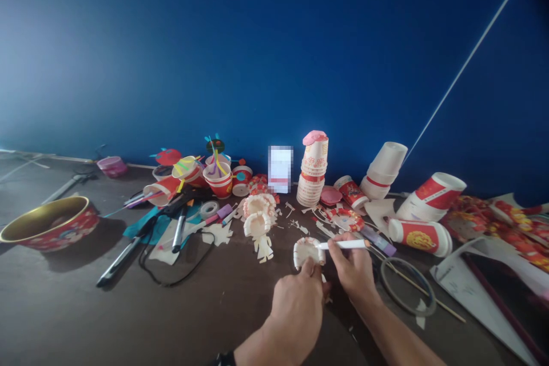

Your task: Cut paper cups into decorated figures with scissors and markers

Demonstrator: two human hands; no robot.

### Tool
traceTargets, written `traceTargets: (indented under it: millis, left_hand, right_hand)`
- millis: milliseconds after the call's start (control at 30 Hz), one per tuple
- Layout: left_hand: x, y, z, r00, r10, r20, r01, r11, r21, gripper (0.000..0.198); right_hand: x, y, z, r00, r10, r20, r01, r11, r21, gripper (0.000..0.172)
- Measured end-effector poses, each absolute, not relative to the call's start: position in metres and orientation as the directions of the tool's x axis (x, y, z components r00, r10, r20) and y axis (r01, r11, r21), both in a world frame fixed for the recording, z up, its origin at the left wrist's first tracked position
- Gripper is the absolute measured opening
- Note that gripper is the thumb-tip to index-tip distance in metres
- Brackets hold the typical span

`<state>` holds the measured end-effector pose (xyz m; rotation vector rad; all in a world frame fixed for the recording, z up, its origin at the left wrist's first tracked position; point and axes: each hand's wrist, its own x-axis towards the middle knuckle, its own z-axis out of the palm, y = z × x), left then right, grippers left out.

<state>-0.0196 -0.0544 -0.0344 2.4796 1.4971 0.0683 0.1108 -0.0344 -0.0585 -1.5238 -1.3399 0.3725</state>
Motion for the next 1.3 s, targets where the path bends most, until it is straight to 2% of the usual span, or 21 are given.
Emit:
traceTargets:
  millis: [300,500,1300]
  left_hand:
    - [-0.016,-0.057,-0.041,0.474,0.871,-0.129,0.876,-0.451,0.174,0.041]
    - [-0.014,-0.059,-0.043,0.472,0.875,-0.11,0.878,-0.456,0.142,0.04]
    - [-0.014,-0.059,-0.048,0.487,0.872,-0.054,0.871,-0.48,0.107,0.039]
  right_hand:
    - [0.111,-0.036,-0.058,0.283,0.874,0.395,0.628,0.142,-0.765,0.022]
    - [0.108,-0.037,-0.054,0.214,0.886,0.41,0.675,0.169,-0.718,0.02]
    - [0.106,-0.037,-0.054,0.197,0.889,0.414,0.753,0.132,-0.644,0.019]
